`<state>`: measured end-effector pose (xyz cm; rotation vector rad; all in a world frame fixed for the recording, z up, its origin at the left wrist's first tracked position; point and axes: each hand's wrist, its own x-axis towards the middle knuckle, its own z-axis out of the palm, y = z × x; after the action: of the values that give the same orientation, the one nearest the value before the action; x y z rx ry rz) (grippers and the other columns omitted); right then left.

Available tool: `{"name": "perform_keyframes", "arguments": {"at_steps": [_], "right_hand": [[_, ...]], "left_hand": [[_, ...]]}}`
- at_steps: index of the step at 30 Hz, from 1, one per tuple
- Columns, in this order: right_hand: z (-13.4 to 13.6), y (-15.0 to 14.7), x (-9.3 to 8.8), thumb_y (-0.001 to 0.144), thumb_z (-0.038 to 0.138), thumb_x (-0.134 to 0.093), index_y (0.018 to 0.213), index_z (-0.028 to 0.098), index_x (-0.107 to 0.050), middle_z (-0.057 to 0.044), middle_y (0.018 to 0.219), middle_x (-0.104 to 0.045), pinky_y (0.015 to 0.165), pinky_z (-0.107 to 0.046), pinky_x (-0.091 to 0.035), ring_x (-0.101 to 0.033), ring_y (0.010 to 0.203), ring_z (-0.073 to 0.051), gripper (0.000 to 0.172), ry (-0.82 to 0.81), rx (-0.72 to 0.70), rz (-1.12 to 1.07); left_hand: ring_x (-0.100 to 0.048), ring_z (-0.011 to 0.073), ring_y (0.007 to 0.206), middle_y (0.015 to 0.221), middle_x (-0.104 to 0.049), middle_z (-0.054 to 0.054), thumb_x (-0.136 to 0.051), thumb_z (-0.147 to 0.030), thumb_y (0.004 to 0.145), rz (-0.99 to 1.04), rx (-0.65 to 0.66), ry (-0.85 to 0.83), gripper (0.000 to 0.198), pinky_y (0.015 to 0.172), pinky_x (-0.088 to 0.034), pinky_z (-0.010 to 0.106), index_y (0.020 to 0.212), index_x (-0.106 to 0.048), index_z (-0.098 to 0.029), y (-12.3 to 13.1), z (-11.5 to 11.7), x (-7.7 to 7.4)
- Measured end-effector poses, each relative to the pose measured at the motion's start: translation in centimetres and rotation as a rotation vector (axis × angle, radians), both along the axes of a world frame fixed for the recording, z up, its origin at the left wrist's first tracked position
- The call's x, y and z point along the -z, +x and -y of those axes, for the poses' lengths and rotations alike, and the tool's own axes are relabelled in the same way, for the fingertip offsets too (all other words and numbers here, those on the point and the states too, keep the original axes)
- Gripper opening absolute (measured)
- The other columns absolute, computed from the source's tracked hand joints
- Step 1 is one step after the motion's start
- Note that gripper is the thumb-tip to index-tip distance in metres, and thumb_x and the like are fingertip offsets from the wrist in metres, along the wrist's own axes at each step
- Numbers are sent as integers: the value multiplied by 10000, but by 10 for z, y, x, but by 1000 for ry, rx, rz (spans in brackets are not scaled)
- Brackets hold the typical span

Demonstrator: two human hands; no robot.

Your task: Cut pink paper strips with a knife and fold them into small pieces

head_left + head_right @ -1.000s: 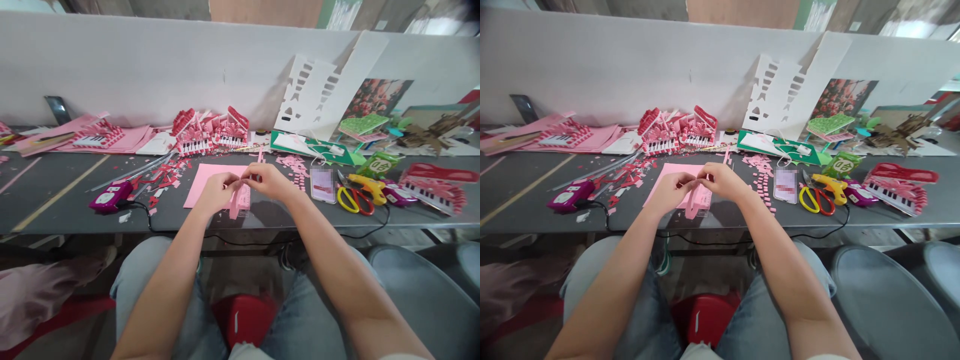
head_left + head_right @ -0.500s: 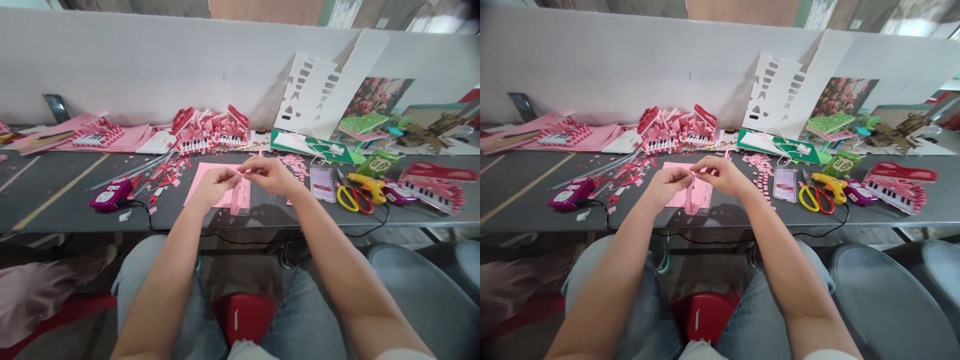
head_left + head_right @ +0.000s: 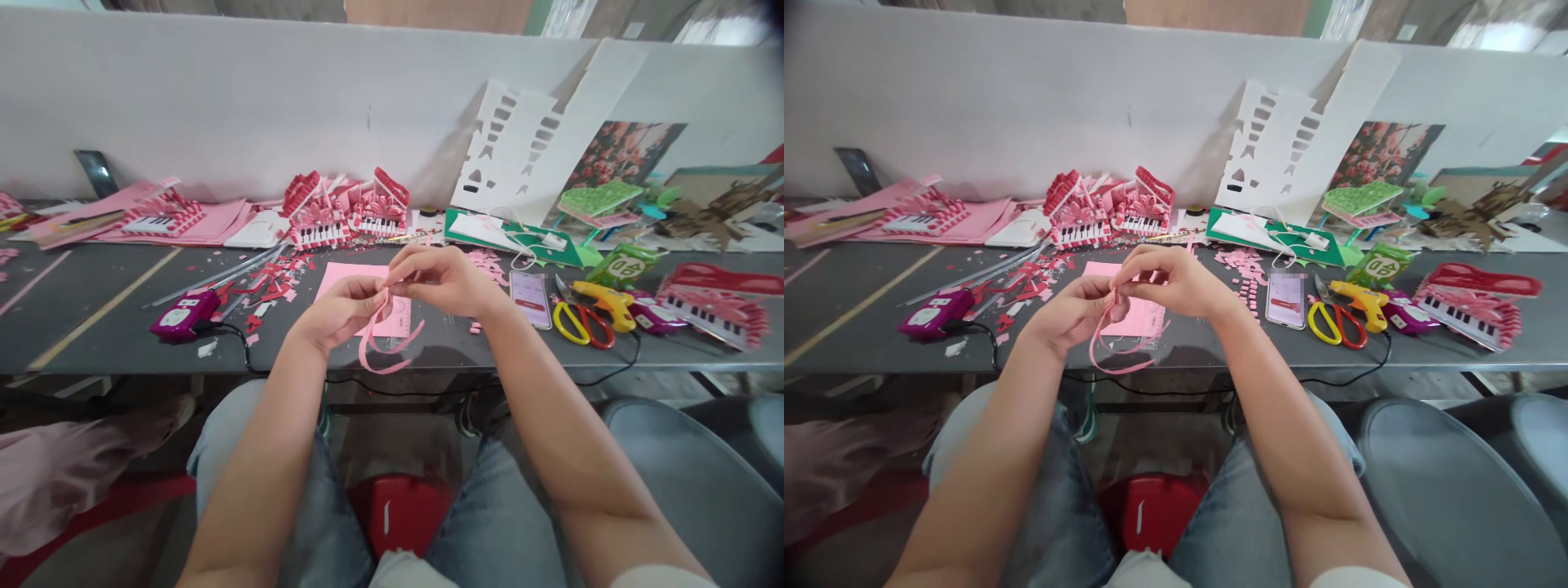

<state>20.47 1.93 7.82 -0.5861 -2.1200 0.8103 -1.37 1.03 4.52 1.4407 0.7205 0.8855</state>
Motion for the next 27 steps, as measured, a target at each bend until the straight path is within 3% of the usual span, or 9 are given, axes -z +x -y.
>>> {"name": "perform_keyframes", "arguments": {"at_steps": [5, 10, 16, 19, 22, 27], "right_hand": [[5, 0, -9, 932, 502, -749, 905, 194, -744, -60, 961, -692, 706, -300, -474, -622, 848, -166, 310, -18, -98, 18], [16, -1, -19, 1003, 458, -644, 917, 189, -655, -38, 906, -668, 718, -287, -455, -590, 823, -151, 282, -41, -88, 118], [2, 9, -6, 981, 229, -584, 873, 203, -575, -42, 887, -644, 724, -315, -417, -543, 789, -166, 112, 82, 169, 354], [-13, 14, 10, 958, 200, -596, 825, 210, -554, -49, 863, -635, 702, -329, -397, -531, 763, -176, 141, 85, 256, 457], [-22, 15, 21, 935, 175, -606, 780, 213, -543, -54, 845, -631, 694, -333, -391, -532, 755, -181, 171, 79, 290, 510], [-23, 13, 25, 905, 165, -618, 780, 208, -566, -64, 856, -645, 699, -341, -388, -545, 763, -193, 142, 70, 312, 540]], "left_hand": [[-500, 163, 583, 617, -560, 20, -928, -660, 631, -8, 90, -40, 513, 612, -422, 351, 697, -697, -206, 0, 6, -3], [-514, 151, 572, 623, -587, 19, -944, -608, 650, 53, 113, -62, 466, 614, -431, 345, 712, -723, -203, 1, 8, -2], [-691, 202, 826, 928, -777, 84, -966, -473, 640, 31, -137, -67, 417, 794, -541, 354, 922, -827, -198, 6, -3, 10], [-710, 203, 829, 931, -795, 93, -944, -409, 650, -3, -241, -76, 347, 808, -564, 362, 887, -831, -182, 10, -8, 17], [-728, 216, 821, 918, -807, 105, -900, -380, 698, -97, -250, -64, 288, 811, -581, 379, 891, -839, -176, 14, -10, 21], [-712, 205, 776, 868, -808, 86, -869, -324, 708, -177, -313, -7, 200, 772, -577, 367, 849, -839, -185, 20, -12, 25]]}}
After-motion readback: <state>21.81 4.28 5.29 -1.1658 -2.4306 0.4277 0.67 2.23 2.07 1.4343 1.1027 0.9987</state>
